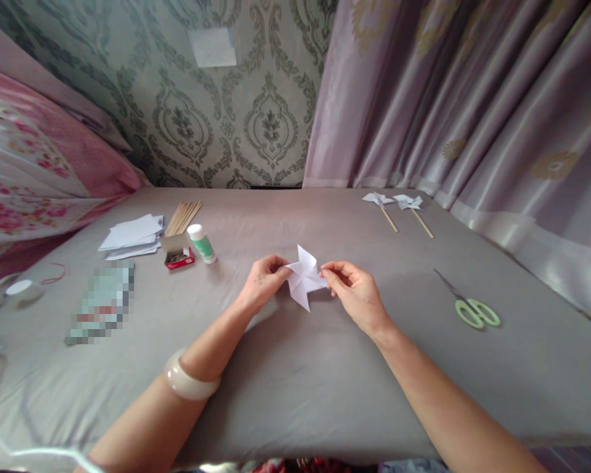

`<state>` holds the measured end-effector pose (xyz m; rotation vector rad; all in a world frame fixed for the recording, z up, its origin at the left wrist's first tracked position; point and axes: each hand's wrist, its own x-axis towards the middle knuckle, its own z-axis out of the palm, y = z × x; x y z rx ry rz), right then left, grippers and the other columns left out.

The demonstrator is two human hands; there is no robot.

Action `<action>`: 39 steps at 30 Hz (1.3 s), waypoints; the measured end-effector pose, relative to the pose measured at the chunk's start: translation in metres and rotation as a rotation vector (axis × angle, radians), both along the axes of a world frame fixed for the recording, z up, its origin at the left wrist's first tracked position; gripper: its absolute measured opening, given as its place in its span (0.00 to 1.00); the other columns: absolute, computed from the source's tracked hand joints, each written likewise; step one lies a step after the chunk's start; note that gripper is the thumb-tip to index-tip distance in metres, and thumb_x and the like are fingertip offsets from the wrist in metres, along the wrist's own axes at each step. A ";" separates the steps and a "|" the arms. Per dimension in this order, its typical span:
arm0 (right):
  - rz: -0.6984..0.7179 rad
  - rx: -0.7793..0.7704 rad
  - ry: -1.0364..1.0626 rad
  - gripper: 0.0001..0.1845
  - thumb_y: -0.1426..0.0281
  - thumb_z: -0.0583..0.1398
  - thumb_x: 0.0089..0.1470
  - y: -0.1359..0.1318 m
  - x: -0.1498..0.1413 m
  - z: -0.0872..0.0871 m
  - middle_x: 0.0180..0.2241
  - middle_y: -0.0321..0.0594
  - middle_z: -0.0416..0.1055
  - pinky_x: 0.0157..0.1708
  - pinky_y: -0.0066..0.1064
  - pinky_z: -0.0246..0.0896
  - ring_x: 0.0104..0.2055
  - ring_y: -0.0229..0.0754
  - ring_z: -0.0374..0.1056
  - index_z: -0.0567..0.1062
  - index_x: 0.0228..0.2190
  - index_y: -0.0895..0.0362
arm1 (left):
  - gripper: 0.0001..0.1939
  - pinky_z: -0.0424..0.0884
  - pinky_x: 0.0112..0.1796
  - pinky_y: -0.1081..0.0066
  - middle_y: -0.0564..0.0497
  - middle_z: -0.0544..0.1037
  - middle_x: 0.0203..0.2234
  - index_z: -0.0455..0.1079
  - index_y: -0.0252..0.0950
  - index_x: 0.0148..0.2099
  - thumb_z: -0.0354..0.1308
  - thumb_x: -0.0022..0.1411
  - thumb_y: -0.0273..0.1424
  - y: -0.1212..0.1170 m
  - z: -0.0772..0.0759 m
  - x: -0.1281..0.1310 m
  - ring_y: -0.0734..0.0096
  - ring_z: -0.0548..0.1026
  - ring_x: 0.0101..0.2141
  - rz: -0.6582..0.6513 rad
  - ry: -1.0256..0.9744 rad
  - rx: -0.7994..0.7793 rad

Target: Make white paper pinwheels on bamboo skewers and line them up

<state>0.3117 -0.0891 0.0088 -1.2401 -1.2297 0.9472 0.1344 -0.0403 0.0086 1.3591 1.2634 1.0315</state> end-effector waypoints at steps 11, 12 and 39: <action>-0.113 0.377 -0.383 0.05 0.67 0.61 0.53 -0.017 0.004 0.026 0.34 0.38 0.68 0.40 0.33 0.64 0.37 0.40 0.66 0.76 0.29 0.54 | 0.14 0.66 0.28 0.75 0.53 0.72 0.24 0.69 0.33 0.29 0.67 0.39 0.33 -0.020 0.021 0.014 0.78 0.69 0.24 0.043 -0.530 -0.184; -0.129 0.413 -0.424 0.04 0.67 0.61 0.54 -0.018 0.003 0.026 0.35 0.39 0.67 0.42 0.34 0.64 0.39 0.40 0.66 0.76 0.29 0.53 | 0.14 0.66 0.27 0.75 0.53 0.72 0.24 0.70 0.32 0.29 0.67 0.39 0.33 -0.021 0.021 0.015 0.78 0.69 0.24 0.042 -0.549 -0.188; -0.159 0.424 -0.488 0.03 0.66 0.63 0.53 -0.025 -0.002 0.022 0.45 0.39 0.65 0.51 0.41 0.60 0.50 0.43 0.61 0.79 0.30 0.50 | 0.10 0.69 0.30 0.71 0.49 0.78 0.25 0.75 0.30 0.32 0.67 0.45 0.30 -0.043 0.030 0.023 0.72 0.73 0.25 -0.139 -0.783 -0.246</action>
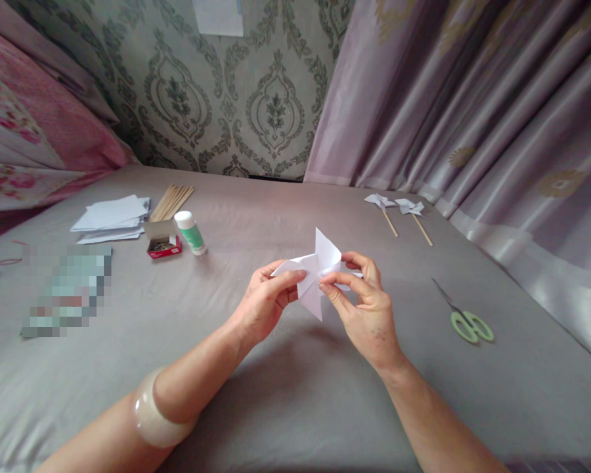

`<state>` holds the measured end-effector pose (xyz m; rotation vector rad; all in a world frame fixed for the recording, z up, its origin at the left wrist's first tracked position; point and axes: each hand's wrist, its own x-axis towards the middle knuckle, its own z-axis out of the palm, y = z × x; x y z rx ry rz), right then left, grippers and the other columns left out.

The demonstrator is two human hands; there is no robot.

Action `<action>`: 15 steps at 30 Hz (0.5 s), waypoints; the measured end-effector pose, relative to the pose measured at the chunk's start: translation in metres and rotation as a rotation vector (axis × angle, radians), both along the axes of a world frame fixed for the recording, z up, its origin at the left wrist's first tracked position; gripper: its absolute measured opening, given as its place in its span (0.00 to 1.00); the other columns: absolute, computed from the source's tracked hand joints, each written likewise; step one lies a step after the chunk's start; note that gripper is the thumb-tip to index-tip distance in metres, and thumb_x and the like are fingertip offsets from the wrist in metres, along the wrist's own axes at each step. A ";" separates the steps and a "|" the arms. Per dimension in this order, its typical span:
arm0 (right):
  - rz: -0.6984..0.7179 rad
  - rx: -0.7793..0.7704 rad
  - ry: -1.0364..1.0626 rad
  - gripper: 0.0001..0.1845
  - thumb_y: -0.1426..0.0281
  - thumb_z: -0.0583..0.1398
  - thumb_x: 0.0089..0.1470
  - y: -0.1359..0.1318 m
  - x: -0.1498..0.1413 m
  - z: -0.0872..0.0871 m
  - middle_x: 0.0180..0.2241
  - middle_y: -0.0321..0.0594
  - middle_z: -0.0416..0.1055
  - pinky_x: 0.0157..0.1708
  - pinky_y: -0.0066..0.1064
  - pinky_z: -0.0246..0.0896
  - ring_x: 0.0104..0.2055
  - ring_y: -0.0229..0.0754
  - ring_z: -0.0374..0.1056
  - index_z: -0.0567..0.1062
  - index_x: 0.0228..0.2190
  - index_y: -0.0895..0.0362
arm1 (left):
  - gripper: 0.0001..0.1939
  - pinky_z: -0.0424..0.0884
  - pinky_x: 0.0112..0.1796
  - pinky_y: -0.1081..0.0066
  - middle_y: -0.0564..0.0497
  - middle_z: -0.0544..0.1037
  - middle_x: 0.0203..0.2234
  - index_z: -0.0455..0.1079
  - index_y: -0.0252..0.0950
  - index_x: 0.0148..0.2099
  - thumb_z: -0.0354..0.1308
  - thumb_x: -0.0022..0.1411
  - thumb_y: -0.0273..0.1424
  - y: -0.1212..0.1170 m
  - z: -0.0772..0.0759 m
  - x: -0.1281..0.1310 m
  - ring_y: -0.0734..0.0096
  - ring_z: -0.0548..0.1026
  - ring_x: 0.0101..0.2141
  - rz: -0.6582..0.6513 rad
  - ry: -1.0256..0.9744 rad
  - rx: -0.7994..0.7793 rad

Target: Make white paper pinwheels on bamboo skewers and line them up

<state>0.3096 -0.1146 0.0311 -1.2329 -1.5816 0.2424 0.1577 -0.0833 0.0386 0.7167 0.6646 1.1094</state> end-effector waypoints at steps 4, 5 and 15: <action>-0.001 0.003 0.007 0.03 0.66 0.63 0.53 0.000 0.000 0.001 0.45 0.39 0.65 0.50 0.41 0.60 0.50 0.43 0.62 0.79 0.30 0.50 | 0.10 0.69 0.31 0.71 0.49 0.78 0.24 0.76 0.30 0.31 0.67 0.45 0.30 -0.001 0.001 0.002 0.72 0.73 0.25 -0.008 0.009 0.001; 0.000 0.001 0.007 0.03 0.66 0.63 0.53 0.000 -0.001 0.001 0.45 0.39 0.65 0.50 0.41 0.60 0.50 0.43 0.62 0.79 0.30 0.50 | 0.10 0.69 0.31 0.71 0.48 0.78 0.25 0.76 0.30 0.30 0.67 0.46 0.31 -0.001 0.001 0.002 0.72 0.73 0.25 -0.012 0.011 0.003; -0.003 -0.045 0.038 0.04 0.65 0.63 0.52 0.000 0.000 0.001 0.45 0.39 0.66 0.51 0.42 0.60 0.49 0.43 0.63 0.79 0.29 0.51 | 0.09 0.69 0.32 0.71 0.47 0.79 0.28 0.76 0.31 0.32 0.66 0.50 0.32 -0.002 -0.001 0.001 0.73 0.73 0.26 -0.054 -0.022 0.009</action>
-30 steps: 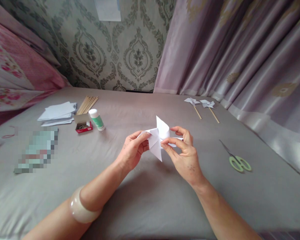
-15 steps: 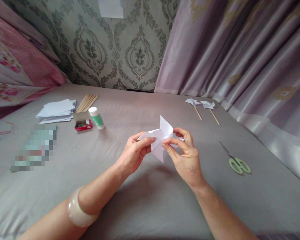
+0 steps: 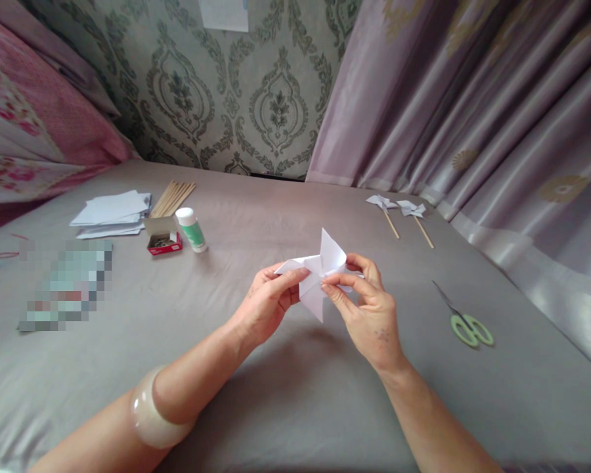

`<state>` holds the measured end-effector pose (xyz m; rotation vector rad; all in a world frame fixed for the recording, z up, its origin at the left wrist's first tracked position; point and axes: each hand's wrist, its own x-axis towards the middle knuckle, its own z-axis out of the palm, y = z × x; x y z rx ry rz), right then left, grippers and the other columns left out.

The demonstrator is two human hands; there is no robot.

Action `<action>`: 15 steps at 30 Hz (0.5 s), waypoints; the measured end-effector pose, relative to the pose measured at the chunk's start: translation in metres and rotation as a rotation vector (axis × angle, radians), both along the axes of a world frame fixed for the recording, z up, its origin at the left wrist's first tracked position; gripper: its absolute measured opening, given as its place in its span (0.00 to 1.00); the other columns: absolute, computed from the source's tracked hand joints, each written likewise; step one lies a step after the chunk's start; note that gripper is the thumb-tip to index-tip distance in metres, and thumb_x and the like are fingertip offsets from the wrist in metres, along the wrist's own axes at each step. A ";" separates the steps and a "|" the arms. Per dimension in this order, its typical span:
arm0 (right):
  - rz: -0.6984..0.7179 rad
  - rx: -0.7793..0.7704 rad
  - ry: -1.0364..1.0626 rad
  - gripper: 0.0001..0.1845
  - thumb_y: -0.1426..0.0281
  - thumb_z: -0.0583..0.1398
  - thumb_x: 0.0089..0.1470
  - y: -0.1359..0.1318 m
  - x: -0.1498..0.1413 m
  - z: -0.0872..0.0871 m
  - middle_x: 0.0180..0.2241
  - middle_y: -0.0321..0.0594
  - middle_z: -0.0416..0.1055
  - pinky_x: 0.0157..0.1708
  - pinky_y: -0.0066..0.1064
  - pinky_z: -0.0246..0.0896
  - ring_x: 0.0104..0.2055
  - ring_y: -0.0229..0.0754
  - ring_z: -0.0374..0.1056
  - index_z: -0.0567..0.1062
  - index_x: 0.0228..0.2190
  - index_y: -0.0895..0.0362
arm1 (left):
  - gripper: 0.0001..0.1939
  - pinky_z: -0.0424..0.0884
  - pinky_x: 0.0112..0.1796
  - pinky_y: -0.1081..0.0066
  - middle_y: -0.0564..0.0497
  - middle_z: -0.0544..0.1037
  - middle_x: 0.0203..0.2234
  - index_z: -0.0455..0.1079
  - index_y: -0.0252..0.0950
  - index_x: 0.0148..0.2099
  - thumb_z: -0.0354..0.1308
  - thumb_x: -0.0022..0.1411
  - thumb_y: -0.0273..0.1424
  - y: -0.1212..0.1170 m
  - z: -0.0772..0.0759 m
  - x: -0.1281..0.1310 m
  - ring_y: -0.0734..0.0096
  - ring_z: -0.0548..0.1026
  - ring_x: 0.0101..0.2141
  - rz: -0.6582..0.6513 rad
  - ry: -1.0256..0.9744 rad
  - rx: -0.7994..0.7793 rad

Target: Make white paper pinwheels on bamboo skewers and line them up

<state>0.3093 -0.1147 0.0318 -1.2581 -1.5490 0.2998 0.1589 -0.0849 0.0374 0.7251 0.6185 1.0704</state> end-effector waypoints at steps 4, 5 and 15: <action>-0.002 -0.009 -0.002 0.05 0.64 0.63 0.52 -0.001 0.000 0.001 0.45 0.39 0.66 0.51 0.41 0.61 0.49 0.43 0.64 0.79 0.29 0.51 | 0.09 0.69 0.32 0.71 0.47 0.79 0.28 0.76 0.30 0.32 0.66 0.50 0.32 0.000 0.000 0.000 0.72 0.73 0.26 -0.003 -0.004 -0.002; -0.001 -0.011 -0.002 0.05 0.64 0.63 0.52 -0.001 0.000 0.001 0.45 0.39 0.67 0.51 0.41 0.61 0.49 0.43 0.64 0.79 0.29 0.51 | 0.09 0.69 0.32 0.71 0.47 0.79 0.28 0.76 0.30 0.32 0.66 0.50 0.32 0.000 0.000 0.000 0.72 0.73 0.26 -0.004 -0.004 -0.003; 0.001 -0.030 0.004 0.06 0.63 0.63 0.53 -0.001 0.001 0.002 0.45 0.40 0.67 0.51 0.40 0.60 0.50 0.44 0.65 0.79 0.29 0.51 | 0.08 0.69 0.34 0.71 0.47 0.79 0.28 0.77 0.31 0.33 0.65 0.49 0.30 -0.002 0.001 -0.001 0.71 0.74 0.28 -0.034 -0.016 0.015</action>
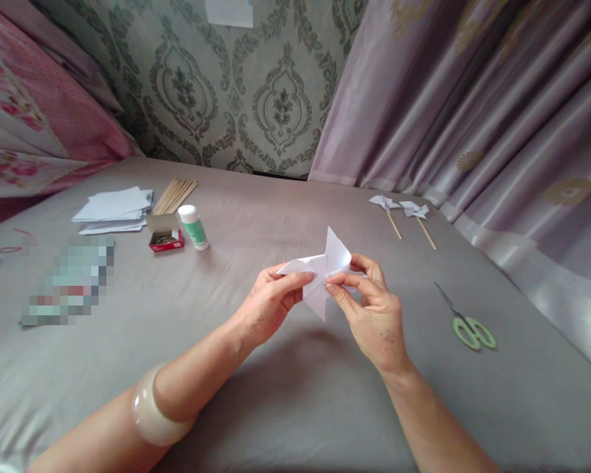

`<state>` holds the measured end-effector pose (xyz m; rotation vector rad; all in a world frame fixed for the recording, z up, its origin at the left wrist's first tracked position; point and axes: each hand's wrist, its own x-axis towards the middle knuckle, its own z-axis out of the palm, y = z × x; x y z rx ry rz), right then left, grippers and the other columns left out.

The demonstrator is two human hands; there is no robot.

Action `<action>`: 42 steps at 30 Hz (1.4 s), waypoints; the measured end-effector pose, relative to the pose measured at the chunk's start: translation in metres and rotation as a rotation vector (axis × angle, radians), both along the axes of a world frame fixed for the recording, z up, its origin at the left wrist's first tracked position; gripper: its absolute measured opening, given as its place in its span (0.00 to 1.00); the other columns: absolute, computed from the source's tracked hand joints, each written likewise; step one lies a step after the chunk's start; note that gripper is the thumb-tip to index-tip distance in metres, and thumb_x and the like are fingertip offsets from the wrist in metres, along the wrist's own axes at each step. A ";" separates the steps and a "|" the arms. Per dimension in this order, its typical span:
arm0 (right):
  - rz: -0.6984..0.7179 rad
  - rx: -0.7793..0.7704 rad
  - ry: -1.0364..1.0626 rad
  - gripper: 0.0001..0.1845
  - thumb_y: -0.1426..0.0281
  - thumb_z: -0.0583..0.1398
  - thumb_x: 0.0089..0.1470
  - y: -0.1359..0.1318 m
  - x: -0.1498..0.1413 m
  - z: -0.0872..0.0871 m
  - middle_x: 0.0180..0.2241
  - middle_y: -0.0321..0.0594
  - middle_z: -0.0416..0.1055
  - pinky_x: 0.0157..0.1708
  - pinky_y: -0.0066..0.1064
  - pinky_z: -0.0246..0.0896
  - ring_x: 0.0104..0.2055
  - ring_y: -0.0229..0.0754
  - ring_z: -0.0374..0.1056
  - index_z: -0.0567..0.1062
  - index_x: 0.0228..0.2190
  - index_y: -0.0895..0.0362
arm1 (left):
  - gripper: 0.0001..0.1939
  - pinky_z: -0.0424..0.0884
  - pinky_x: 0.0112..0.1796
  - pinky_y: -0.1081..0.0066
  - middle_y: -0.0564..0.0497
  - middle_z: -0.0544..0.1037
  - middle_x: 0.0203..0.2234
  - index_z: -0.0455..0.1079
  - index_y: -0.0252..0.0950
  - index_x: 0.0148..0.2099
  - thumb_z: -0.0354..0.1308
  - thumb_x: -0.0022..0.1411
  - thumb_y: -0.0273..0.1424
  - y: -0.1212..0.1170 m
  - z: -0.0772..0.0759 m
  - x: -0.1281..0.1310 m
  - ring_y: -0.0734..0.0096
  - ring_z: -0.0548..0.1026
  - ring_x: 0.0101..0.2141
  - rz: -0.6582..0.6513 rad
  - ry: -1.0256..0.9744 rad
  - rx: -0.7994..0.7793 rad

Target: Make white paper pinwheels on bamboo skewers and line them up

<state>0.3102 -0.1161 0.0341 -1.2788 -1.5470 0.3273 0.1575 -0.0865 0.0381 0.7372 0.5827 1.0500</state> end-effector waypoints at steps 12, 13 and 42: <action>0.025 -0.029 0.047 0.06 0.63 0.63 0.52 0.000 0.000 -0.001 0.45 0.40 0.67 0.51 0.41 0.59 0.50 0.44 0.64 0.79 0.30 0.51 | 0.06 0.68 0.34 0.72 0.48 0.79 0.28 0.77 0.31 0.32 0.66 0.48 0.27 -0.001 -0.001 0.002 0.73 0.74 0.29 -0.009 -0.019 -0.022; 0.026 -0.033 0.052 0.06 0.63 0.63 0.52 0.000 0.000 0.000 0.45 0.41 0.67 0.51 0.41 0.59 0.50 0.45 0.64 0.79 0.30 0.51 | 0.06 0.68 0.34 0.72 0.48 0.79 0.28 0.77 0.31 0.32 0.66 0.48 0.27 -0.001 -0.001 0.002 0.72 0.74 0.29 -0.012 -0.021 -0.028; 0.106 -0.085 0.207 0.05 0.63 0.65 0.49 0.002 0.001 -0.003 0.45 0.40 0.68 0.45 0.36 0.66 0.48 0.43 0.66 0.80 0.29 0.51 | 0.10 0.68 0.35 0.71 0.45 0.80 0.28 0.77 0.30 0.35 0.66 0.48 0.28 -0.001 0.000 0.003 0.69 0.75 0.30 -0.039 -0.041 -0.091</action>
